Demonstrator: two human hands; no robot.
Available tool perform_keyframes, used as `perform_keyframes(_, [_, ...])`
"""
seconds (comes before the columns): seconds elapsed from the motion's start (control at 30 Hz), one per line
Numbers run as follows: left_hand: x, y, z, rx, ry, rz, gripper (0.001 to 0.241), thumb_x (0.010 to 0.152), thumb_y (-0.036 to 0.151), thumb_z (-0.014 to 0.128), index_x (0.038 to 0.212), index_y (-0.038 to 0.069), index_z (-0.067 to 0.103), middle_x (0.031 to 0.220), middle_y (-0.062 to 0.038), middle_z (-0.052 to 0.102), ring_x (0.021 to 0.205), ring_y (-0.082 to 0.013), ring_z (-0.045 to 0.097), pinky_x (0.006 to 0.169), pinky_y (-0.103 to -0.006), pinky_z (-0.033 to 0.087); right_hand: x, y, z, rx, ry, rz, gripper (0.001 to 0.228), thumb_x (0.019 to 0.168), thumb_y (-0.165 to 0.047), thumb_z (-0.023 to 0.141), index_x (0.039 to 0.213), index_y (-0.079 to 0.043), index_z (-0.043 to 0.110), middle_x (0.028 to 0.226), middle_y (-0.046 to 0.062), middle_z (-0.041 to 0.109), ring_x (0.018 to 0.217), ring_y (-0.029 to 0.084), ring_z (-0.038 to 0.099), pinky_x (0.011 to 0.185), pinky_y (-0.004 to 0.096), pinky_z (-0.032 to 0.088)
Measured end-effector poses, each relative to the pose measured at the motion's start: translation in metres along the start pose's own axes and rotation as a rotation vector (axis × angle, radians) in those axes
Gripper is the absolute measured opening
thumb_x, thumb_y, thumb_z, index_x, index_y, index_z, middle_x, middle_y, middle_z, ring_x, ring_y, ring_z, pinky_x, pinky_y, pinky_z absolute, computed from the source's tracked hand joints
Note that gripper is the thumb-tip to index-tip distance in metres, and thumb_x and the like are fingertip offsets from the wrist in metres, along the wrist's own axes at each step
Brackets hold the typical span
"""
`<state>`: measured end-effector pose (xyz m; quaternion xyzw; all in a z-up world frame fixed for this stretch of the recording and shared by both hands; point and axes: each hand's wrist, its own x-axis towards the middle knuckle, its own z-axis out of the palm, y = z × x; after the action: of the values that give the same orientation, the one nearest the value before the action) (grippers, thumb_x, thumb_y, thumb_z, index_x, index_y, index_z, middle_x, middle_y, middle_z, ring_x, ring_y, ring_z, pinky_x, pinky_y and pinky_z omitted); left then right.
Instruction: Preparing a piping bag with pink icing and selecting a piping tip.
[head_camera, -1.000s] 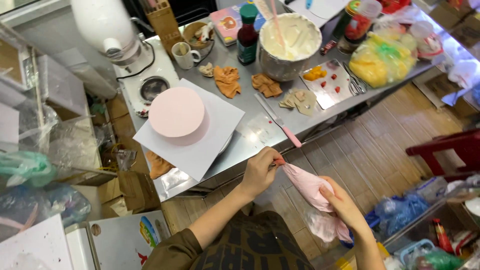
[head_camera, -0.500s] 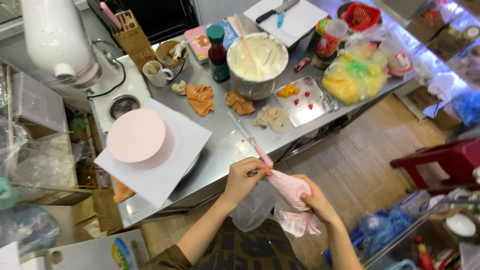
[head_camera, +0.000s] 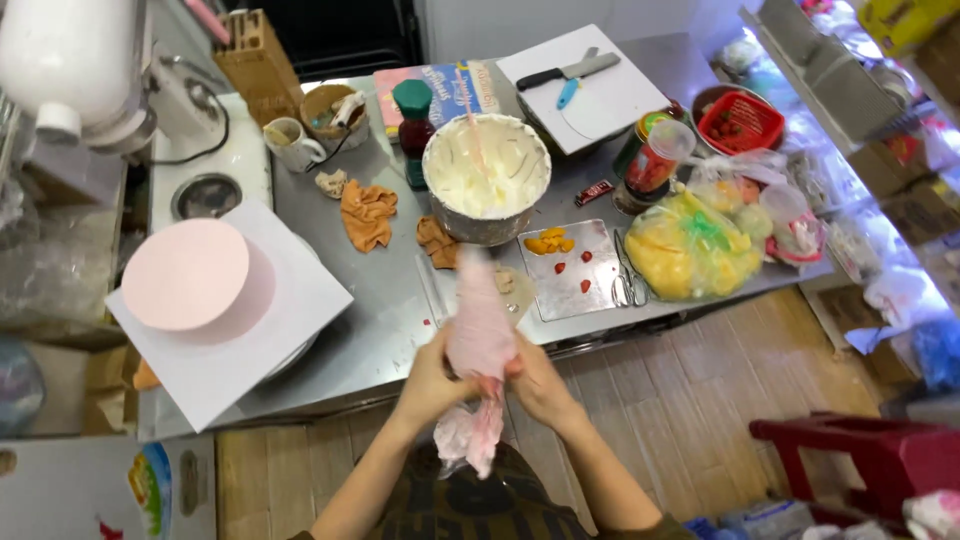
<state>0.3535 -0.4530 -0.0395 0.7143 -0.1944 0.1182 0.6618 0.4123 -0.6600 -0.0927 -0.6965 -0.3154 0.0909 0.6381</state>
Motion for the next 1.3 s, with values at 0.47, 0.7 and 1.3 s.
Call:
perform_keyframes(0.47, [-0.02,0.014,-0.041,0.066,0.008,-0.454,0.069,0.071,0.031,0.087,0.128,-0.001,0.065,0.106,-0.008,0.074,0.099,-0.0134,0.066,0.091,-0.0298,0.054,-0.03,0.351,-0.255,-1.226,0.361,0.446,0.063,0.088,-0.013,0.075,0.148,-0.007,0.056,0.126,0.031,0.058,0.115,0.051,0.057,0.102,0.058,0.048])
perform_keyframes(0.7, [-0.007,0.007,-0.05,0.246,-0.054,-0.479,0.068,0.069,0.037,0.088,0.124,0.004,0.068,0.105,-0.01,0.078,0.096,-0.0169,0.073,0.09,-0.0307,0.055,-0.073,0.319,-0.286,-0.671,0.276,0.668,0.077,0.071,-0.012,0.083,0.142,-0.002,0.054,0.105,0.021,0.07,0.094,0.035,0.069,0.085,0.048,0.054])
perform_keyframes(1.3, [-0.017,-0.018,-0.033,0.435,-0.363,-0.43,0.068,0.066,0.06,0.082,0.109,0.009,0.073,0.082,-0.012,0.075,0.076,-0.0267,0.074,0.069,-0.0353,0.056,-0.025,0.03,-0.108,-0.121,-0.351,0.387,0.085,0.061,-0.065,0.083,0.121,-0.006,0.074,0.079,-0.005,0.055,0.067,0.007,0.045,0.058,0.024,0.037])
